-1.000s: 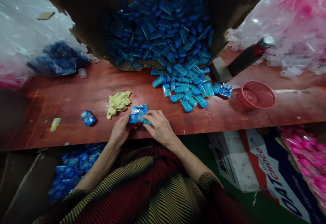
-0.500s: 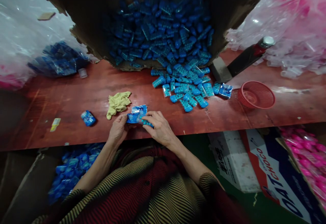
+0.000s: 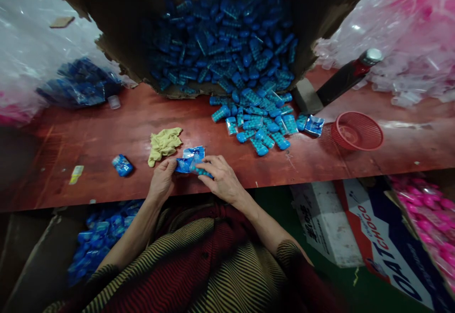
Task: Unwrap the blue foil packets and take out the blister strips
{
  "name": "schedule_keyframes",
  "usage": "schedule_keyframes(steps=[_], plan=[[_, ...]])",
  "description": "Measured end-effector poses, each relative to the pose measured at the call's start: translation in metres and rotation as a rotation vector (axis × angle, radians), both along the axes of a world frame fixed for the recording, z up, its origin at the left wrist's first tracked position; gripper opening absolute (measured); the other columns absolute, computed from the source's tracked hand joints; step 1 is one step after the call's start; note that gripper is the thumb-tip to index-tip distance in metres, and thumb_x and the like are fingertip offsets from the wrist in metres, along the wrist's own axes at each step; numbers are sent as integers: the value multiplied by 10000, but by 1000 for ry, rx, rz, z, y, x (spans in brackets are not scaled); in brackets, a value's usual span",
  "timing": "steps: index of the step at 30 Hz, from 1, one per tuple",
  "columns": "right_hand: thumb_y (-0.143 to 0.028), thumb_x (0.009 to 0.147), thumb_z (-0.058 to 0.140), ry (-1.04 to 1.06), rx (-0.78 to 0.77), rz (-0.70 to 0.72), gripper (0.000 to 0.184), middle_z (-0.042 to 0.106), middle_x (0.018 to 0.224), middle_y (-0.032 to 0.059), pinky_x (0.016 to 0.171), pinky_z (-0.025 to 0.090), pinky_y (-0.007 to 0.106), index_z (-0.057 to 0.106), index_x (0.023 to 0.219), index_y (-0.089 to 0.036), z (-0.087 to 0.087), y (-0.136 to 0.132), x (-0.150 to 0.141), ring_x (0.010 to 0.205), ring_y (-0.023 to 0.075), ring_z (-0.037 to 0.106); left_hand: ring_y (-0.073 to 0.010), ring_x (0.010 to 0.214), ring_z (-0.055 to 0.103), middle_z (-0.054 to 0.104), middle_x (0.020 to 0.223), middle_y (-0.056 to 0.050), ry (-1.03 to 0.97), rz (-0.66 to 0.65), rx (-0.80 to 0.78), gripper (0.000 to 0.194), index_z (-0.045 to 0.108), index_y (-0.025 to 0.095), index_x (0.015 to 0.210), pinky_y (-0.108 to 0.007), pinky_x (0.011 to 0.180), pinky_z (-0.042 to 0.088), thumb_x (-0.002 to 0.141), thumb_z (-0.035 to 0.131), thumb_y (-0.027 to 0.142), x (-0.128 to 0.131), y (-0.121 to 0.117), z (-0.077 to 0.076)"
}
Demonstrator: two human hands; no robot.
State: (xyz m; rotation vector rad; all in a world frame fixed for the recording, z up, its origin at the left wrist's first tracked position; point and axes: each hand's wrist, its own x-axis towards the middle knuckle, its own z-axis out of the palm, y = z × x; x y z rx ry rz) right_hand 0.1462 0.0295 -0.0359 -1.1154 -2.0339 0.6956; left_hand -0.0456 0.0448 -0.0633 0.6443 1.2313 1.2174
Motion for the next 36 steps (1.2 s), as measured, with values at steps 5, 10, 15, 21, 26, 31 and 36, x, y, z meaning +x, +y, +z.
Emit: schedule_keyframes(steps=[5,10,15,21,26,31,36], plan=[[-197,835,591,47,-46,-4,202,610,1056,60,862,467,393,641,1030,-220,2,1,0,971,197,536,-78,536,450,519,581,51,10,8,40,331,558,159,629,-202,566,424,631,745,432,-2,0,-5],[-209,853,569,-9,18,6,208,598,1086,60,871,468,382,635,1050,-223,2,0,0,989,195,513,-77,541,442,518,587,50,13,16,36,328,562,159,635,-198,566,410,637,745,431,-1,0,-4],[-194,847,573,-14,26,18,207,599,1095,73,880,464,394,645,1040,-218,0,0,0,1004,206,516,-77,552,447,524,596,47,48,7,49,330,570,154,644,-198,576,405,652,731,442,-3,0,-7],[-176,808,624,183,-136,-6,184,618,1029,59,893,460,362,644,990,-200,-1,1,-1,980,181,561,-74,531,444,517,572,52,54,37,49,378,554,151,627,-199,548,401,600,759,467,-2,2,-5],[-197,839,586,38,-34,9,214,595,1080,63,873,459,393,641,1043,-232,-1,0,0,985,203,523,-84,528,460,529,571,49,-44,28,9,449,540,154,627,-214,540,421,531,783,519,4,3,1],[-205,844,578,19,19,25,195,595,1081,74,858,465,393,650,1025,-214,-2,1,0,979,208,516,-61,531,422,513,574,54,27,24,67,375,575,143,640,-180,545,377,598,770,460,-1,2,-5],[-207,836,595,94,-6,1,182,604,1062,61,863,467,386,644,1011,-218,-4,1,-1,979,196,535,-65,540,422,531,592,43,71,-7,69,362,597,140,651,-186,553,368,609,761,460,-2,3,-6]])
